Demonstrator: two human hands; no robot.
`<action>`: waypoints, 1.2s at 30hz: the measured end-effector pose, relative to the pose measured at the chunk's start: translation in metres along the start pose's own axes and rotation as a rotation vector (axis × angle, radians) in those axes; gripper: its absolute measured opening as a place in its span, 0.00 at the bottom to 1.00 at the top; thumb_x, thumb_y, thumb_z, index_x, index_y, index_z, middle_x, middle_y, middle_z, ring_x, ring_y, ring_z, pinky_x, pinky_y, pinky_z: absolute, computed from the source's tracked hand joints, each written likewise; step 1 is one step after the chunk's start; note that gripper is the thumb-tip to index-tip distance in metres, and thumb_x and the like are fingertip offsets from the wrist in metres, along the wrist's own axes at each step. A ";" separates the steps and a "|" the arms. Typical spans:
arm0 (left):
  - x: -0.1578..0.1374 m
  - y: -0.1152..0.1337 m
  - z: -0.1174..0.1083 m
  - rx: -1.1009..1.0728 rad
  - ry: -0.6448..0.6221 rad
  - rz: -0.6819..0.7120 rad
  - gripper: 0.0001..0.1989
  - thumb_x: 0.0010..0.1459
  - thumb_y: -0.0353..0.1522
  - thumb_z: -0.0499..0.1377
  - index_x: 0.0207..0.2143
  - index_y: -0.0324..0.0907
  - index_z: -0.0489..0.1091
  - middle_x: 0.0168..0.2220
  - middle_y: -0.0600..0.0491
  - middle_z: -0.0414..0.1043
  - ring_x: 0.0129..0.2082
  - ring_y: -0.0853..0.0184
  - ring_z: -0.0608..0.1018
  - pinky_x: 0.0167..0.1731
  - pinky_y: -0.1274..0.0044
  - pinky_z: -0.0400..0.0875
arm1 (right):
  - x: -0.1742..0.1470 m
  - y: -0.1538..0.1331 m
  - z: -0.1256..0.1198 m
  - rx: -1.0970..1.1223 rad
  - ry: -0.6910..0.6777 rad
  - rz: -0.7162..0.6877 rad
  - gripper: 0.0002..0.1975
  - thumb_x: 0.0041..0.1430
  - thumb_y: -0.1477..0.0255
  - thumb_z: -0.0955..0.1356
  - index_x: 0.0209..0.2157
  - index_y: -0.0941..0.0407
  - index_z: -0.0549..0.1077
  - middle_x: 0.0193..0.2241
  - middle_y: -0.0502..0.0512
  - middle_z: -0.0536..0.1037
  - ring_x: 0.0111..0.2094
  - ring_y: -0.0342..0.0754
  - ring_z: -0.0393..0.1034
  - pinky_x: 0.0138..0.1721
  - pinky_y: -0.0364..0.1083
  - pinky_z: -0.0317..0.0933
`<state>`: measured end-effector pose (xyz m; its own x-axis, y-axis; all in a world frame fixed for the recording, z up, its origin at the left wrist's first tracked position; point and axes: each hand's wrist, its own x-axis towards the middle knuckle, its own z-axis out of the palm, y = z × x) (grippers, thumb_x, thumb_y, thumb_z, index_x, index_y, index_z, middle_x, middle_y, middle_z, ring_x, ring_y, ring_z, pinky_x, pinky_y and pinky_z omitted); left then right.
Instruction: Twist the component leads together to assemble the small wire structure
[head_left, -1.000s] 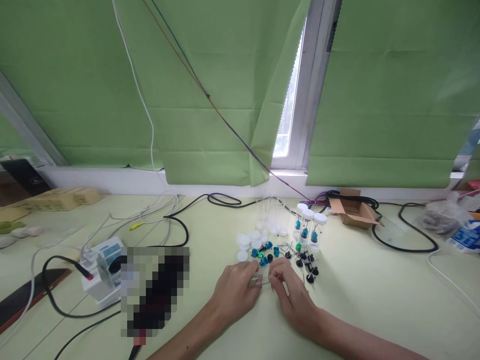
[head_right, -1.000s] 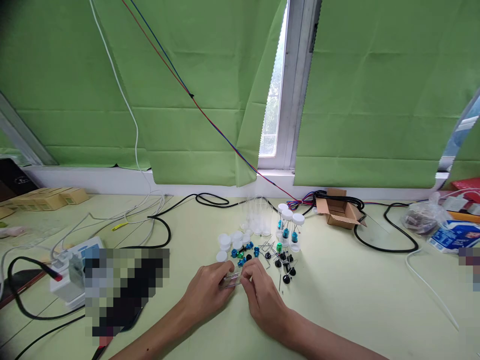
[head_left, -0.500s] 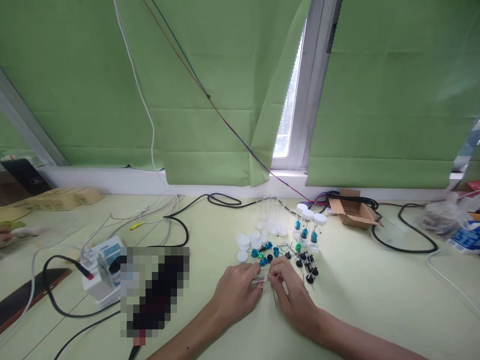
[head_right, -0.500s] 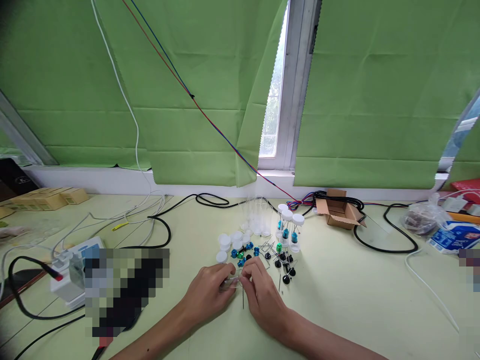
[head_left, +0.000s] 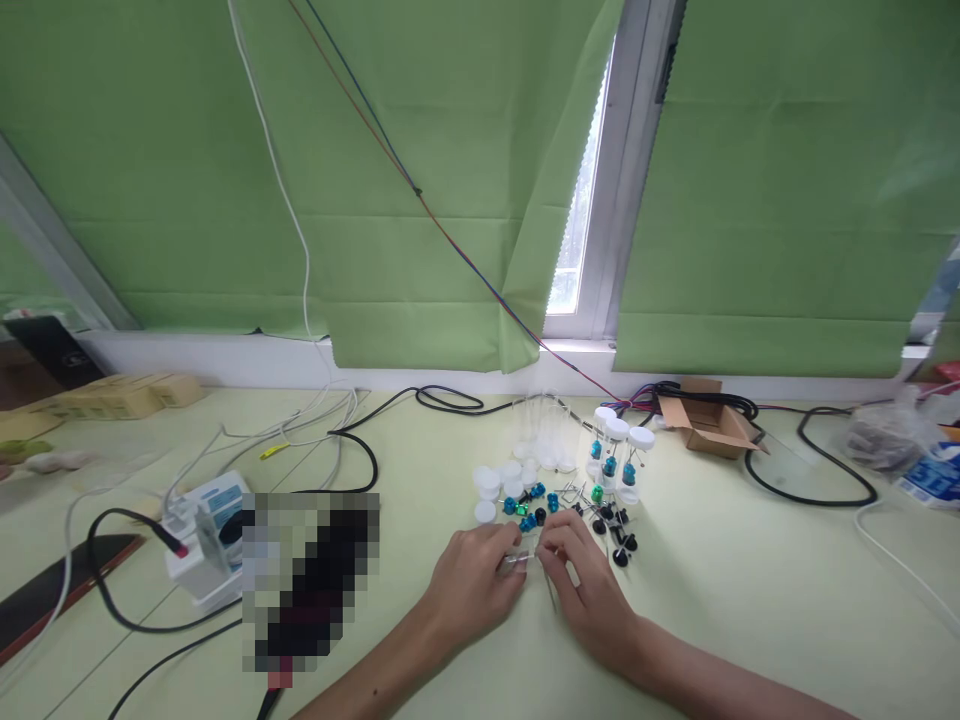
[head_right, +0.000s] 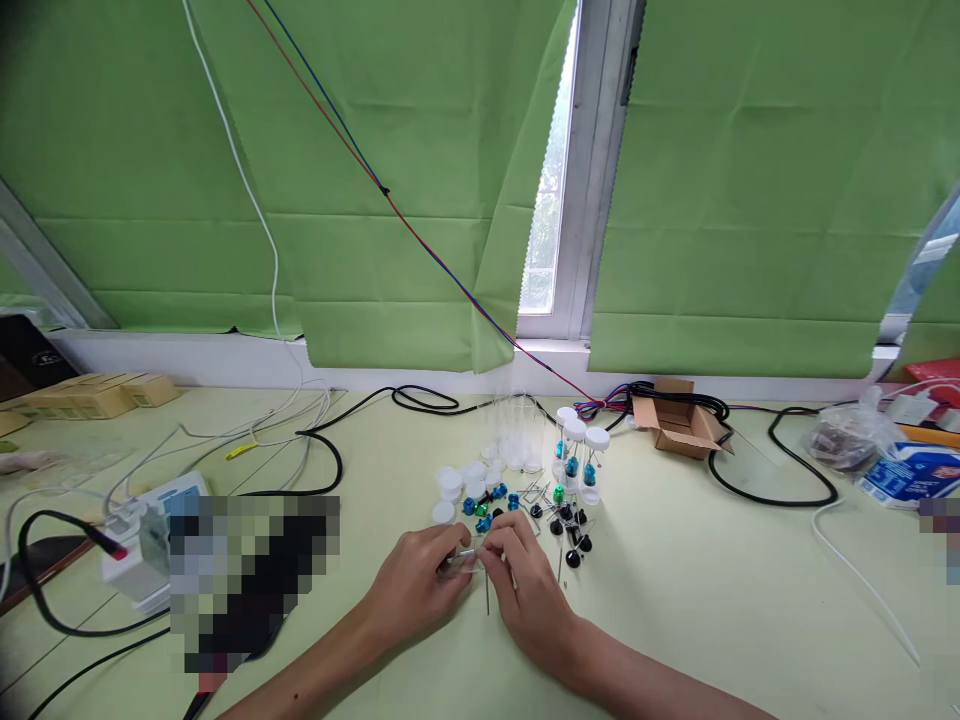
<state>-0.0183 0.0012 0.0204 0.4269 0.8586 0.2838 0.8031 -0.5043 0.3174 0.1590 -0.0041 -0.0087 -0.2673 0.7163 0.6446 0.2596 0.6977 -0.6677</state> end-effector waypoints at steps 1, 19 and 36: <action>0.000 0.000 0.000 -0.006 0.002 -0.003 0.04 0.54 0.28 0.53 0.30 0.45 0.64 0.27 0.55 0.72 0.25 0.65 0.72 0.25 0.77 0.56 | 0.000 0.000 0.000 -0.002 0.000 -0.001 0.09 0.67 0.79 0.58 0.34 0.54 0.63 0.35 0.55 0.65 0.37 0.48 0.63 0.39 0.47 0.60; 0.000 0.002 0.000 -0.011 0.019 -0.032 0.05 0.53 0.26 0.52 0.29 0.45 0.64 0.26 0.56 0.72 0.25 0.66 0.71 0.24 0.77 0.56 | 0.001 -0.001 0.001 0.060 0.040 0.044 0.11 0.68 0.76 0.57 0.31 0.55 0.65 0.33 0.55 0.65 0.31 0.47 0.65 0.30 0.46 0.63; 0.007 -0.012 -0.001 0.054 0.038 -0.055 0.06 0.58 0.28 0.52 0.29 0.44 0.65 0.27 0.54 0.73 0.26 0.65 0.73 0.25 0.77 0.56 | -0.001 0.005 0.003 0.082 0.098 0.100 0.12 0.69 0.74 0.57 0.29 0.54 0.62 0.27 0.51 0.64 0.27 0.45 0.59 0.29 0.45 0.56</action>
<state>-0.0249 0.0131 0.0197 0.3665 0.8801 0.3018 0.8463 -0.4501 0.2848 0.1580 -0.0012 -0.0142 -0.1509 0.7829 0.6036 0.2030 0.6221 -0.7561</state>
